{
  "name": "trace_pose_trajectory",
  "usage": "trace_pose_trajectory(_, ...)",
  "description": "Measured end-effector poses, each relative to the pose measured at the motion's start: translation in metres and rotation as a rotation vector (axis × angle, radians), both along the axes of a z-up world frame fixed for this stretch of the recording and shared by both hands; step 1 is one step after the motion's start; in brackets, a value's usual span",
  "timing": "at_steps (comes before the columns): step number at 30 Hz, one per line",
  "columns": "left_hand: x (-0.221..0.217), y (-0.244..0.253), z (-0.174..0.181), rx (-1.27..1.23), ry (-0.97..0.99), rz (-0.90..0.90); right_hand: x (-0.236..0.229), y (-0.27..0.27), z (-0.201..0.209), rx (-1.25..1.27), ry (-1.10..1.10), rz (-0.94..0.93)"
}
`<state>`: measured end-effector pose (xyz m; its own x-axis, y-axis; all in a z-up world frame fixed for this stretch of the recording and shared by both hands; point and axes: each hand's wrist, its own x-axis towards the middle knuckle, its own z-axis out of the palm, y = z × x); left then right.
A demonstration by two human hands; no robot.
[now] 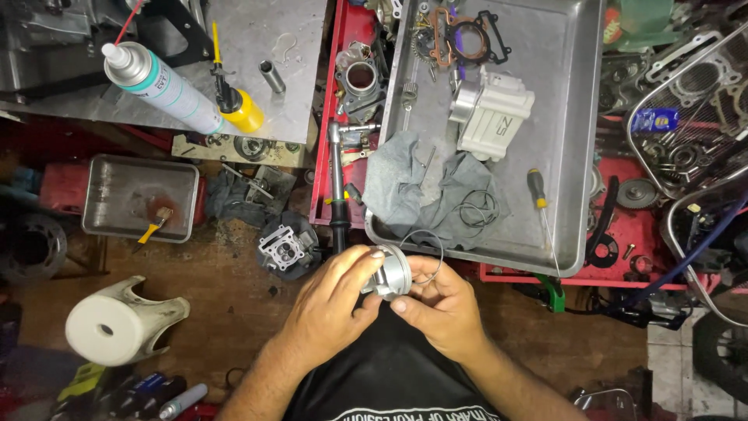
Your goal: The person holds a piston and installs piston rings into its grooves by hand. They carefully stretch and seat each ring into place, rotating the piston to adjust the fit.
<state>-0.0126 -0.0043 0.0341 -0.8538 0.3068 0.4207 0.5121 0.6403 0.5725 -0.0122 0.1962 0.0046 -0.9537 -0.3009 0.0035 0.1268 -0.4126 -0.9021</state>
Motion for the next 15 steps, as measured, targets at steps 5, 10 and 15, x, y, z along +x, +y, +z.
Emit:
trace_pose_trajectory(5,-0.002,0.003,-0.001,0.004,0.020,0.006,-0.004,-0.003,-0.006,-0.017,-0.013,-0.023)
trace_pose_trajectory(10,-0.003,0.003,-0.005,0.022,-0.024,0.017,-0.010,-0.002,-0.003,0.010,-0.015,-0.032)
trace_pose_trajectory(15,0.000,-0.001,-0.006,0.131,-0.434,0.055,-0.012,-0.002,-0.008,0.001,-0.077,-0.055)
